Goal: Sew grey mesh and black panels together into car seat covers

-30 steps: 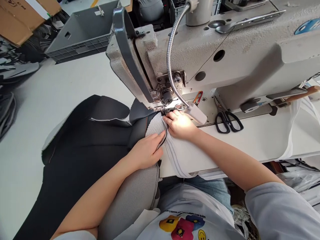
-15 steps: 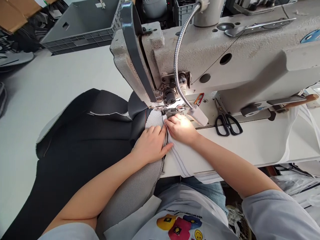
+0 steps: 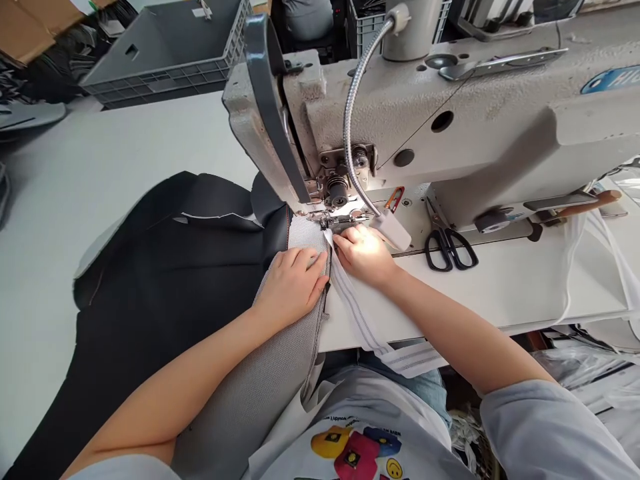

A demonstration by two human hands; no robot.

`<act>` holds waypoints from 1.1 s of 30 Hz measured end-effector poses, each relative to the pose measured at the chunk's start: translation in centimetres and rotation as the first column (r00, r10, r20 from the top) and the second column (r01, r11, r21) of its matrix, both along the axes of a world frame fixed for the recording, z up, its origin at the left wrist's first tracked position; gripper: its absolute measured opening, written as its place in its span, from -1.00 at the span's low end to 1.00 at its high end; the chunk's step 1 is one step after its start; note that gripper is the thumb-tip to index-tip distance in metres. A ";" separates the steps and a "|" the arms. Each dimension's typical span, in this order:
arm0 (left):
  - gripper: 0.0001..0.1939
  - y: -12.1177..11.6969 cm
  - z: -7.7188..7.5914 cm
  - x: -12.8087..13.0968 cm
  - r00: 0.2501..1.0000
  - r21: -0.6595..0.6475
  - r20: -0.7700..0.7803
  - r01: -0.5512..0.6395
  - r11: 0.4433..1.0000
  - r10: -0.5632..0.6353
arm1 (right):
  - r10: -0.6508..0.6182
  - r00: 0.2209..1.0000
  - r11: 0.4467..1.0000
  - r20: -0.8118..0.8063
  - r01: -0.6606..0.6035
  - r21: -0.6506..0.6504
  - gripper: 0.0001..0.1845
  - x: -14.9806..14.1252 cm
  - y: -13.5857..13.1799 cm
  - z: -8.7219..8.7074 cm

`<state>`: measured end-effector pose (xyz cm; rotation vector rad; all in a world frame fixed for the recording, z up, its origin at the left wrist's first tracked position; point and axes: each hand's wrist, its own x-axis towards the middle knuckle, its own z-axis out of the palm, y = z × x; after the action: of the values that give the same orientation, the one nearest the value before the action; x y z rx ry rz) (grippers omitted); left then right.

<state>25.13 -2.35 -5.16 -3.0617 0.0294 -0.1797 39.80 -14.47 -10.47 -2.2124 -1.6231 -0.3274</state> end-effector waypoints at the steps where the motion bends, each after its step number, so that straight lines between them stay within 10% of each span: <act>1: -0.62 -0.2 0.0 -0.4 1.000 -0.009 0.013 0.003 1.000 -0.003 | 0.043 0.999 0.999 0.010 -0.043 -0.010 -0.63 0.0 0.0 0.0; 14: -0.79 2.1 -2.4 2.4 0.948 -0.019 0.308 0.089 0.996 -0.079 | 0.113 0.993 0.987 -0.039 -0.117 -0.110 -0.60 0.0 -0.1 0.5; 19: -0.70 2.7 -1.9 2.8 0.983 -0.049 0.180 0.055 0.997 -0.045 | -0.049 0.963 0.989 -0.265 0.009 -0.150 -0.63 -1.4 -0.8 2.7; 26: -0.31 -2.9 0.8 -4.4 0.964 -0.123 -0.260 -0.079 0.989 0.045 | 0.062 0.844 0.849 -0.533 -0.326 -0.417 -0.62 -9.2 -15.7 3.6; 30: -0.07 -5.8 1.1 -6.5 0.915 0.048 -0.378 -0.131 0.990 0.139 | -0.175 0.942 0.950 -0.286 0.085 -0.302 -0.69 -11.3 -25.0 -1.2; 33: -0.11 -6.4 1.4 -6.3 0.887 0.079 -0.431 -0.144 0.986 0.164 | -0.283 0.944 0.954 -0.168 0.259 -0.152 -0.54 -13.3 -26.4 -3.4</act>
<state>18.83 -8.78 -3.73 -2.9695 -0.1824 0.5135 26.47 -40.85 -13.86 -2.4853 -1.2742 -0.0829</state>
